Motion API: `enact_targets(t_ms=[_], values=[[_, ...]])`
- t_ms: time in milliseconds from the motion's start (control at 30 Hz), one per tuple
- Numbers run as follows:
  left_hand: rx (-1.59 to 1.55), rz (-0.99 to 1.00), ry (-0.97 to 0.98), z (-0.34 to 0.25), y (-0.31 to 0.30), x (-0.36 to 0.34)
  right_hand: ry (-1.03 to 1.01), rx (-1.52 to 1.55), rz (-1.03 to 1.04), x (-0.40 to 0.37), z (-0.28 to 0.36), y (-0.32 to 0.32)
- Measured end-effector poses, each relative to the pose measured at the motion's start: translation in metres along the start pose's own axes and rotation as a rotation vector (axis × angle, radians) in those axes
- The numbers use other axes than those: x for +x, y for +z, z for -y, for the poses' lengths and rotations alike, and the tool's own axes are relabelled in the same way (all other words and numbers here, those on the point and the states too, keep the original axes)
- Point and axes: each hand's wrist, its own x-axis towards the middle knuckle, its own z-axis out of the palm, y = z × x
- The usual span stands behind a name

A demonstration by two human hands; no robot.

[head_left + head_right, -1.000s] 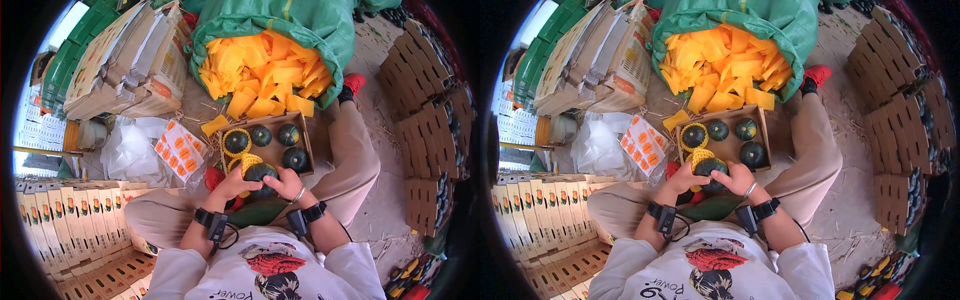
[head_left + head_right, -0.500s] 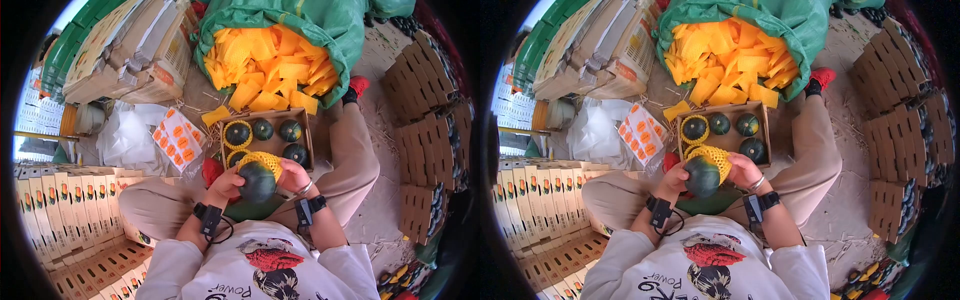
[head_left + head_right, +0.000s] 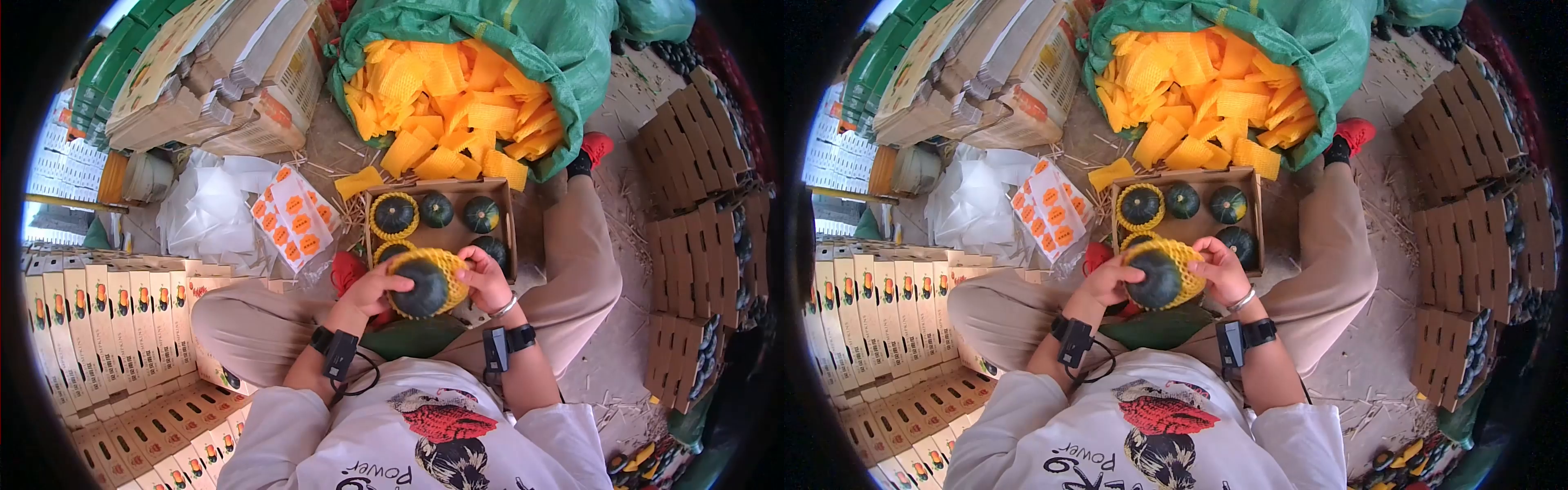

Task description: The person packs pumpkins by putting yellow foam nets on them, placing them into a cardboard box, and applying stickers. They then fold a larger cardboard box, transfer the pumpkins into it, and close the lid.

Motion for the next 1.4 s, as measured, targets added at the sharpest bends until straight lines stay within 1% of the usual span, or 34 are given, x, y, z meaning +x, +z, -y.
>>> enact_targets(t_ms=[33,133,167,267,300,400,433,533,567,667,767,800,833,867,933,967,1067,1100,1133,1167,1200,1233,1267,1333,1367,1400], values=[[-0.016,-0.027,0.052,-0.002,-0.005,0.001,0.019,-0.135,-0.02,0.0,0.004,0.003],[-0.022,-0.113,0.158,0.001,-0.009,0.002,0.165,-0.71,-0.175,0.0,0.014,0.018],[-0.004,-0.097,0.175,0.003,-0.01,0.003,-0.021,-1.146,-0.253,0.0,0.015,0.026],[0.159,-0.223,0.194,0.014,0.0,0.002,-0.358,-1.618,-0.565,0.011,-0.005,0.008],[0.237,-0.248,0.191,0.013,0.006,0.003,-0.376,-1.62,-0.636,0.012,0.0,0.015],[0.187,-0.321,0.257,0.014,0.013,0.004,-0.445,-1.608,-0.588,0.012,-0.001,0.02],[0.188,-0.332,0.318,0.013,0.013,0.005,-0.476,-1.577,-0.504,0.011,-0.005,0.014],[0.266,-0.386,0.395,0.015,0.01,0.007,-0.068,-0.841,-0.364,0.01,-0.018,0.006],[0.242,-0.356,0.356,0.015,0.007,0.006,0.006,-0.712,-0.322,0.007,-0.018,0.003],[0.139,-0.272,0.314,0.014,0.013,0.003,-0.198,-0.233,-0.238,0.008,-0.022,0.006],[0.04,-0.159,0.208,0.019,0.017,0.008,0.14,0.397,-0.074,0.009,-0.026,0.005],[0.145,-0.17,0.186,0.025,0.019,0.01,0.25,0.607,-0.014,0.008,-0.028,0.006],[0.357,-0.236,0.189,0.032,0.011,0.013,0.229,0.578,-0.041,0.007,-0.025,0.012],[0.568,-0.301,0.196,0.036,0.003,0.017,0.263,0.563,-0.009,0.008,-0.023,0.007],[1.427,-0.441,0.446,0.017,0.033,0.005,0.346,0.533,0.051,0.01,-0.023,-0.008],[1.859,-0.505,0.57,0.008,0.042,0.002,0.349,0.475,-0.034,0.01,-0.02,-0.005],[2.067,-0.046,0.446,0.014,0.055,0.024,0.348,0.303,-0.2,0.016,-0.023,-0.009],[1.827,0.023,0.502,0.013,0.037,0.044,0.194,0.208,-0.348,0.022,-0.037,-0.031],[1.628,-0.003,0.487,0.01,0.032,0.06,0.076,-0.219,-0.551,0.021,-0.024,-0.025],[1.579,-0.123,0.59,0.016,0.017,0.079,-0.096,-1.104,-0.532,0.026,-0.017,-0.054],[1.52,-0.242,0.682,0.025,0.004,0.094,-0.32,-1.303,-0.695,0.021,-0.004,-0.048],[1.519,-0.305,0.664,0.029,0.003,0.102,-0.218,-1.275,-0.671,0.018,0.008,-0.051],[1.626,-0.347,0.55,0.034,0.001,0.105,-0.174,-1.534,-0.573,0.014,0.013,-0.056],[1.822,-0.436,0.318,0.046,-0.001,0.104,-0.129,-1.627,-0.59,0.015,0.017,-0.048],[2.004,-0.475,0.302,0.055,-0.01,0.105,-0.111,-1.669,-0.587,0.018,0.019,-0.046],[2.099,-0.493,0.27,0.057,-0.003,0.104,-0.094,-1.708,-0.583,0.022,0.021,-0.044]])
